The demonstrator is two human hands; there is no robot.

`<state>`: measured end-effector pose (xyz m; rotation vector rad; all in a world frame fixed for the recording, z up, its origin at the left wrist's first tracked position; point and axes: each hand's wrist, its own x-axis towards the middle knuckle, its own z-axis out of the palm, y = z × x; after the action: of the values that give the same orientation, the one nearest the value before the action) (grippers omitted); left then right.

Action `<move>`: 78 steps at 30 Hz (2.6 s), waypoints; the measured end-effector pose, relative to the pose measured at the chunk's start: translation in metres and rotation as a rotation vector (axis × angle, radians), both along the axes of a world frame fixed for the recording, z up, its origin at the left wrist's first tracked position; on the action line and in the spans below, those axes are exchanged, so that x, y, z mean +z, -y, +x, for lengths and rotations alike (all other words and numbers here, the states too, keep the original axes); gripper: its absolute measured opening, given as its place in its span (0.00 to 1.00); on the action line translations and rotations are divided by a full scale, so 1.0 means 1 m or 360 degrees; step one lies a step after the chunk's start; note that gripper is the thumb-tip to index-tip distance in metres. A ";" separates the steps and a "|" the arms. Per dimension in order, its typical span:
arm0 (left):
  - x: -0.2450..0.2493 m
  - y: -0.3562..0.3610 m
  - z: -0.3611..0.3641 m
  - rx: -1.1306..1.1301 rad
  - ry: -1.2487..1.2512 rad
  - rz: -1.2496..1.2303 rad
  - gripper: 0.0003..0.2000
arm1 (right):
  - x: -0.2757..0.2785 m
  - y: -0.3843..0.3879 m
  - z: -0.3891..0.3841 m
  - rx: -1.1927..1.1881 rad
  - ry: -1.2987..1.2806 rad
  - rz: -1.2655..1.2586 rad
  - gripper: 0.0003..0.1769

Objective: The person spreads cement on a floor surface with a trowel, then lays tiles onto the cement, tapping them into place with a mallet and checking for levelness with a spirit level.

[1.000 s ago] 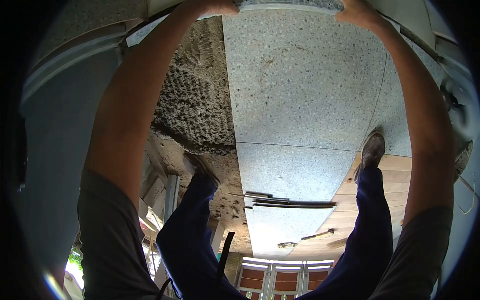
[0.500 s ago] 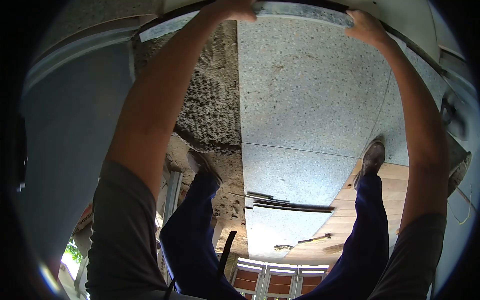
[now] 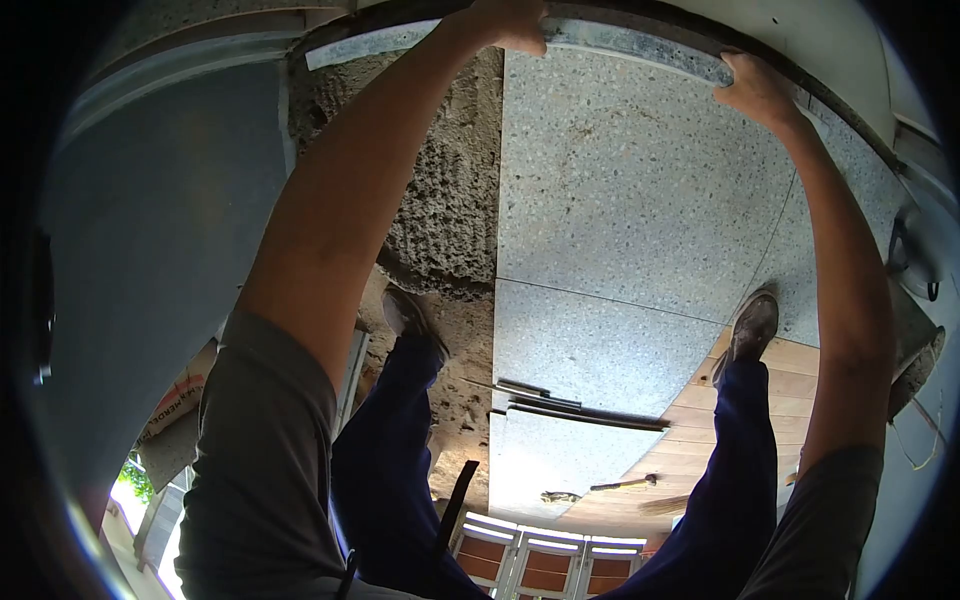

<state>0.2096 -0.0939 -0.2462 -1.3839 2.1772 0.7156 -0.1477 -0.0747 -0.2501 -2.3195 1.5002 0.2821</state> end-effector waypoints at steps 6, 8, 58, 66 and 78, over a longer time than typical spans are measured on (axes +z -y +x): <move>-0.001 -0.017 0.000 0.0043 -0.0004 0.0013 0.21 | 0.003 -0.013 0.000 0.0007 -0.0063 0.0023 0.27; 0.004 -0.026 0.000 0.0098 -0.0002 0.0052 0.21 | -0.006 -0.017 -0.005 -0.0003 0.0032 0.0027 0.28; 0.013 -0.218 -0.006 0.0209 -0.0032 0.0168 0.21 | 0.000 -0.203 -0.005 -0.0008 0.0097 0.0359 0.23; 0.013 -0.271 -0.003 0.0274 -0.0056 0.0272 0.18 | -0.020 -0.240 -0.015 0.0139 0.0130 0.0371 0.25; 0.004 -0.345 0.001 0.0389 -0.0132 0.0358 0.15 | -0.019 -0.311 -0.014 0.0125 0.0367 0.0423 0.27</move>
<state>0.2107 0.2515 -0.2423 -1.5372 1.9347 1.0894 -0.1615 0.2361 -0.2694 -2.1208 1.1865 0.2115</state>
